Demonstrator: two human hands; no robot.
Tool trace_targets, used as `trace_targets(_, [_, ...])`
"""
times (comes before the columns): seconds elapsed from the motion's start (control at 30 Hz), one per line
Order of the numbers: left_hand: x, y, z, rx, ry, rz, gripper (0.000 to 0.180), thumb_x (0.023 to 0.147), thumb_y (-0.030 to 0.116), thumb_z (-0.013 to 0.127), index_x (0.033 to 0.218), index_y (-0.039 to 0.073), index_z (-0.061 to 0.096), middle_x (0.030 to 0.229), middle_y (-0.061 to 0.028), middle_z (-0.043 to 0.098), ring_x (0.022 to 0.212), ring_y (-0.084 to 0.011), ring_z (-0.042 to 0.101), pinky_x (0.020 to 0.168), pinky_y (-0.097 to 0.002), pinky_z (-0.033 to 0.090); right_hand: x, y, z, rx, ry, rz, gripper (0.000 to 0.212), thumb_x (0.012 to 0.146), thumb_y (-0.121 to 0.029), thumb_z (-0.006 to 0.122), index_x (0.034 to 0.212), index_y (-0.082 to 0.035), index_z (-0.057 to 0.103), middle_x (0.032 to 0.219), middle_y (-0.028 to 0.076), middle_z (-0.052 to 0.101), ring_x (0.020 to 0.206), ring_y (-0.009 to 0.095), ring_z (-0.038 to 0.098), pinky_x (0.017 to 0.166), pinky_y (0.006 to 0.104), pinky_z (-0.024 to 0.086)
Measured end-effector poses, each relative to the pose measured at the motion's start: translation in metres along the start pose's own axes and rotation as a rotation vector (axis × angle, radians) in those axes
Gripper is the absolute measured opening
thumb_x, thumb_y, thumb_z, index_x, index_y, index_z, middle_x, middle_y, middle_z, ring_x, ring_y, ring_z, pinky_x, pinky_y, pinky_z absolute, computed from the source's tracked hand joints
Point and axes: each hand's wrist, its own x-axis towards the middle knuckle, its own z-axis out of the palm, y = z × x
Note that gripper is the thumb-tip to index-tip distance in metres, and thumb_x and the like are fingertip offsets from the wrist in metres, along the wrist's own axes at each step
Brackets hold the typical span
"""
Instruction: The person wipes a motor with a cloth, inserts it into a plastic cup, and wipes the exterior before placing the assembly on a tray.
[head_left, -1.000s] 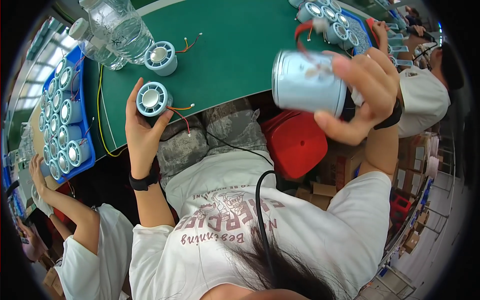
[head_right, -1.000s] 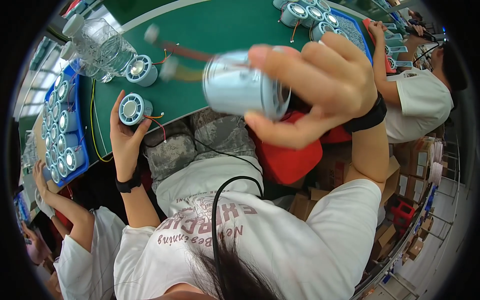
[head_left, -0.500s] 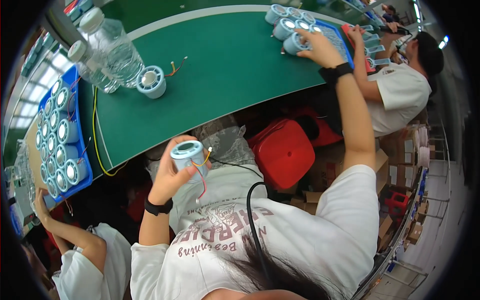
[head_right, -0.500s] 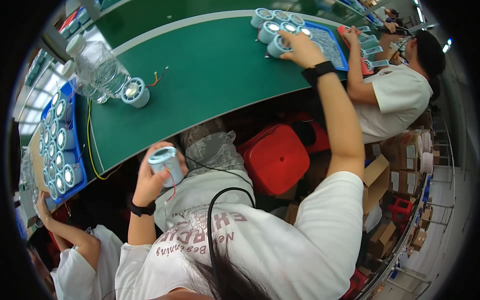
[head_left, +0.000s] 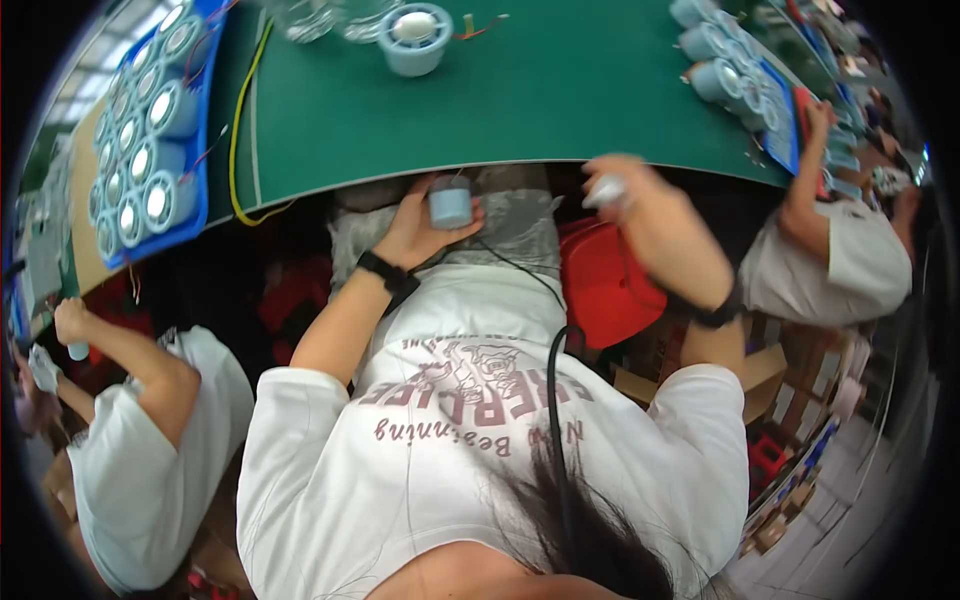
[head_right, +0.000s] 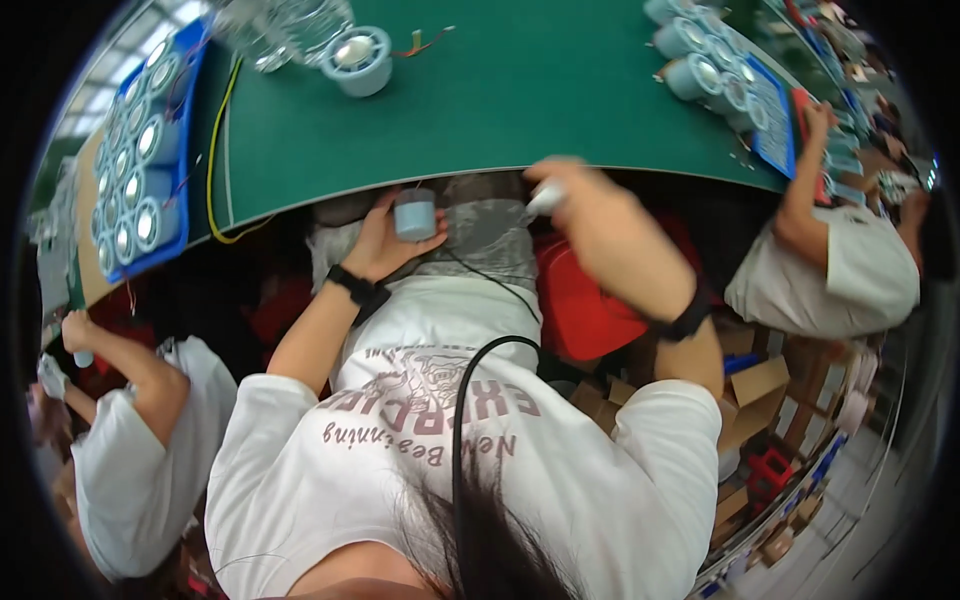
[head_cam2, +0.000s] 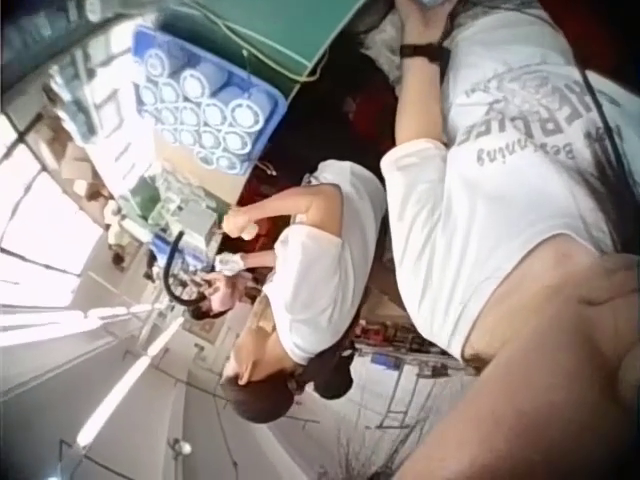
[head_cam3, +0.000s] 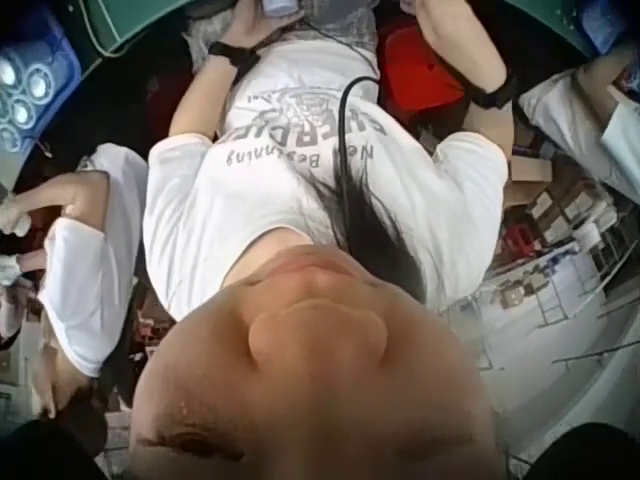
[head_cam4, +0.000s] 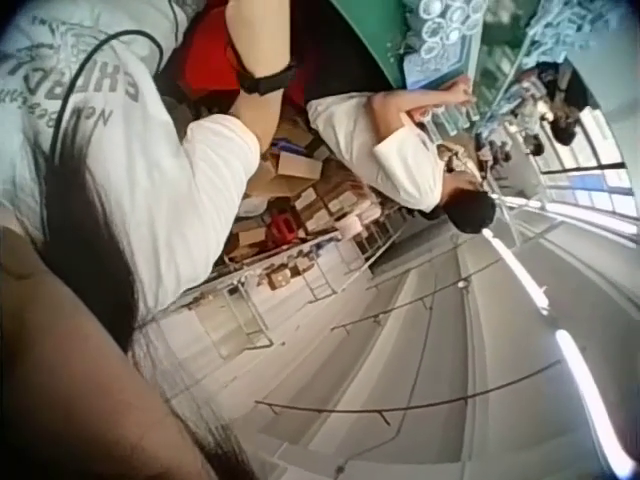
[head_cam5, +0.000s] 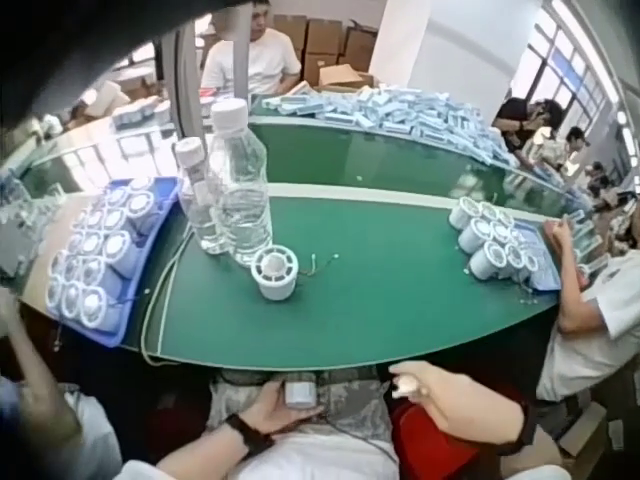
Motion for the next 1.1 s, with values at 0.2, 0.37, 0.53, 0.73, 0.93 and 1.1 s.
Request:
trace_targets(0.2, [0.021,-0.003,-0.008,0.098,0.070,0.179,0.040,0.099,0.038,0.043,0.127,0.009,0.047,0.123,-0.0125,0.055,0.110,-0.0269,0.056,0.096,-0.0458,0.046,0.038,0.027,0.128,0.000,-0.131,0.168,0.030,0.087,-0.002,0.054,0.117,-0.005,0.053,0.094,0.023,0.062,0.089,0.038,0.060,0.075,0.0426,0.048])
trace_targets(0.37, [0.020,0.002,0.019,0.241,0.049,0.336,0.037,0.103,0.030,0.034,0.131,0.008,0.042,0.126,-0.0095,0.052,0.111,-0.0252,0.056,0.097,-0.0442,0.047,0.069,0.048,0.161,-0.017,0.267,-0.088,0.016,0.084,-0.008,0.059,0.098,-0.003,0.064,0.082,0.019,0.065,0.082,0.039,0.058,0.071,0.0445,0.046])
trace_targets(0.53, [0.047,-0.006,-0.020,0.187,0.092,0.286,0.047,0.101,0.040,0.039,0.139,0.012,0.035,0.134,-0.0064,0.045,0.118,-0.0210,0.050,0.094,-0.0385,0.048,0.087,0.064,0.196,-0.010,0.308,0.040,0.014,0.079,-0.007,0.058,0.088,0.001,0.067,0.083,0.023,0.064,0.080,0.041,0.061,0.073,0.0486,0.048])
trace_targets(0.73, [0.034,-0.006,-0.020,0.268,0.184,0.372,0.046,0.101,0.046,0.036,0.132,0.013,0.043,0.127,-0.0059,0.051,0.116,-0.0199,0.051,0.099,-0.0413,0.043,0.083,0.046,0.219,-0.014,0.443,-0.057,0.016,0.079,-0.003,0.058,0.094,0.000,0.065,0.078,0.021,0.064,0.070,0.041,0.061,0.066,0.0486,0.049])
trace_targets(0.93, [0.049,0.002,-0.026,0.250,0.095,0.326,0.048,0.101,0.047,0.037,0.135,0.013,0.039,0.132,-0.0067,0.045,0.122,-0.0222,0.045,0.099,-0.0438,0.041,0.085,0.028,0.225,-0.040,0.534,0.102,0.019,0.082,-0.003,0.059,0.100,-0.001,0.063,0.079,0.021,0.065,0.070,0.041,0.061,0.063,0.0471,0.050])
trace_targets(1.1, [0.065,0.007,-0.042,0.172,0.115,0.332,0.048,0.100,0.046,0.039,0.135,0.013,0.038,0.131,-0.0067,0.045,0.121,-0.0223,0.044,0.098,-0.0453,0.040,0.086,0.044,0.226,0.124,0.496,0.138,0.022,0.080,0.001,0.060,0.103,0.001,0.061,0.086,0.024,0.066,0.072,0.042,0.063,0.063,0.0451,0.052])
